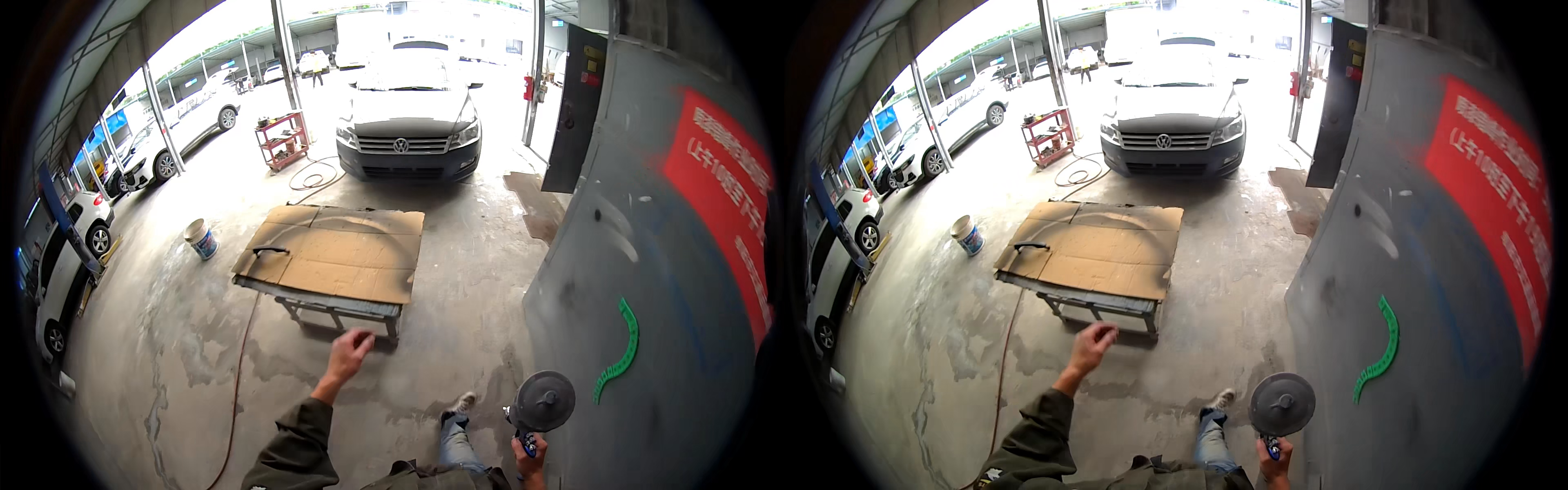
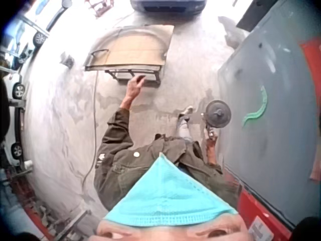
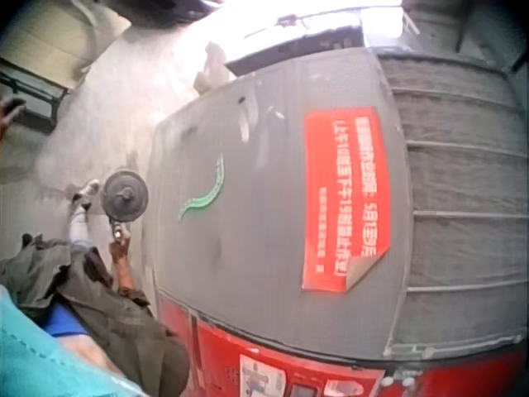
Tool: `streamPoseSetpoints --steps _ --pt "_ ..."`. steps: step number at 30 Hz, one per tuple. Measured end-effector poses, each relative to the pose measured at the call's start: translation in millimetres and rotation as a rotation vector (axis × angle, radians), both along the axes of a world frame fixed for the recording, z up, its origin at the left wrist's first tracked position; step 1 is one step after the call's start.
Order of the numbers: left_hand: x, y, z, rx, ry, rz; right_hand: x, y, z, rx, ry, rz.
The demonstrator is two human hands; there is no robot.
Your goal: The person applies yellow masking tape to a black plastic car part, then wipes it with a white cloth. The person moves through a workshop and enters a paint booth, placing the part on a table and handling a spray gun and tape.
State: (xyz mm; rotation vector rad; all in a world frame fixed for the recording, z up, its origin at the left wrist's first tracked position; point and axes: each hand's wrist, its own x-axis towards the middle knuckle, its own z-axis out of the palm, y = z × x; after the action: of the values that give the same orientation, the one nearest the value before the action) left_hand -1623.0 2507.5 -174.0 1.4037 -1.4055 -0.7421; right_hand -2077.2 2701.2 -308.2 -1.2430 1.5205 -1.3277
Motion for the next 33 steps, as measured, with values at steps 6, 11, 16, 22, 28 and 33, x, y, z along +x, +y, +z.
streamPoseSetpoints --steps 6,11,16,22,28,33 --pt "-90.0 -182.3 77.3 -0.079 -0.097 -0.154 -10.7 -216.5 40.4 0.070 -0.009 -0.041" --pt "-126.0 -253.2 23.3 0.070 -0.232 -0.153 -17.5 -406.5 56.4 0.061 -0.004 0.182" --pt "-180.4 -330.9 -60.2 0.423 0.099 -0.122 -36.0 -583.1 67.0 0.029 0.069 0.298" --pt "-231.6 -568.9 -51.5 0.220 0.027 -0.505 -8.7 -802.6 95.6 -0.100 -0.112 0.248" --pt "-297.9 -808.7 11.8 0.014 -0.183 -0.725 -27.9 -978.7 66.7 -0.318 0.251 0.276" --pt "-358.3 -963.8 -56.7 -0.089 -0.284 -0.622 -36.7 -1116.4 56.1 -0.203 0.120 0.312"
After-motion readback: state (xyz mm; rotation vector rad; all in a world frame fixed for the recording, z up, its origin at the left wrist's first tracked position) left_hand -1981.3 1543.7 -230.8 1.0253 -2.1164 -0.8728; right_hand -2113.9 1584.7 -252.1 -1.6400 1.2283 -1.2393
